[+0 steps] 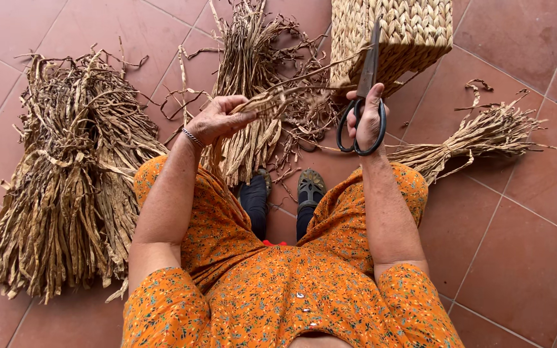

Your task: The person sits on a tiled floor and uses shears to trim and separate bundles of dried plant fibers. They repeatedly cut the fibers, align them, and place the trimmed pieces into a woven basket.

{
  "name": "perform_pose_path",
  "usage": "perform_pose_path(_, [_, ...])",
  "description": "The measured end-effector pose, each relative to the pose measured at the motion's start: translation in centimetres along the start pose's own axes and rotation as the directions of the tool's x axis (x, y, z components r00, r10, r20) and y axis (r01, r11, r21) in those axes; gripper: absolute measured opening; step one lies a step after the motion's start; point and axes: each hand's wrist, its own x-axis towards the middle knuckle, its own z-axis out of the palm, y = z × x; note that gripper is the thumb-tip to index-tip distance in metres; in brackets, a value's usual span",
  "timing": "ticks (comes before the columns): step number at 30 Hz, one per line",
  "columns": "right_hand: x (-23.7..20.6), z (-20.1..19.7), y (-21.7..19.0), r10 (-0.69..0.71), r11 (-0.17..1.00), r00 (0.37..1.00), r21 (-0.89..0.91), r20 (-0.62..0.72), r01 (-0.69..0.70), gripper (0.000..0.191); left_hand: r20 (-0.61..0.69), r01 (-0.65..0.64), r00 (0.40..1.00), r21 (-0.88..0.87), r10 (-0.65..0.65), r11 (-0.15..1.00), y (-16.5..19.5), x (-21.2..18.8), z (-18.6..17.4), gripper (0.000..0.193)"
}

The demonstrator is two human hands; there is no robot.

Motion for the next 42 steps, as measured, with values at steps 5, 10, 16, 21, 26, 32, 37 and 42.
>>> perform_pose_path(5, [0.2, -0.2, 0.0, -0.123, 0.987, 0.992, 0.107, -0.016, 0.124, 0.087, -0.142, -0.027, 0.989, 0.058, 0.035, 0.998, 0.1, 1.2, 0.3, 0.032])
perform_pose_path(10, [-1.6, 0.0, 0.0, -0.341, 0.936, 0.929, -0.043, 0.144, 0.35, 0.086, -0.315, -0.084, 0.945, 0.021, 0.086, 0.996, -0.7, 2.9, 0.5, 0.034])
perform_pose_path(16, [-4.7, 2.2, 0.3, -0.125, 0.939, 0.915, -0.252, 0.383, 0.234, 0.091, -0.318, -0.384, 0.844, 0.205, 0.432, 0.9, -2.7, 4.7, 0.0, 0.028])
perform_pose_path(21, [-7.0, 3.6, -0.1, -0.113, 0.975, 0.85, -0.107, 0.515, 0.195, 0.093, -0.533, -0.281, 0.743, 0.299, 0.404, 0.912, -3.5, 5.9, 0.6, 0.024])
perform_pose_path(26, [-7.4, 5.5, 0.0, 0.016, 1.0, 0.775, 0.011, 0.632, -0.029, 0.096, -0.574, -0.197, 0.664, 0.484, 0.479, 0.853, -2.8, 5.4, 2.0, 0.027])
perform_pose_path(32, [-6.1, 6.5, -0.2, 0.099, 0.95, 0.795, 0.181, 0.598, -0.254, 0.096, -0.474, -0.297, 0.585, 0.63, 0.659, 0.717, -2.2, 5.1, 3.7, 0.028])
perform_pose_path(37, [-5.4, 6.6, -0.5, 0.097, 0.91, 0.841, 0.295, 0.532, -0.292, 0.092, -0.443, -0.315, 0.597, 0.637, 0.668, 0.704, -2.4, 4.8, 4.4, 0.031])
perform_pose_path(42, [-5.7, 6.8, -1.0, 0.117, 0.907, 0.872, 0.306, 0.476, -0.289, 0.086, -0.511, -0.263, 0.653, 0.538, 0.559, 0.8, -2.5, 5.1, 4.8, 0.032])
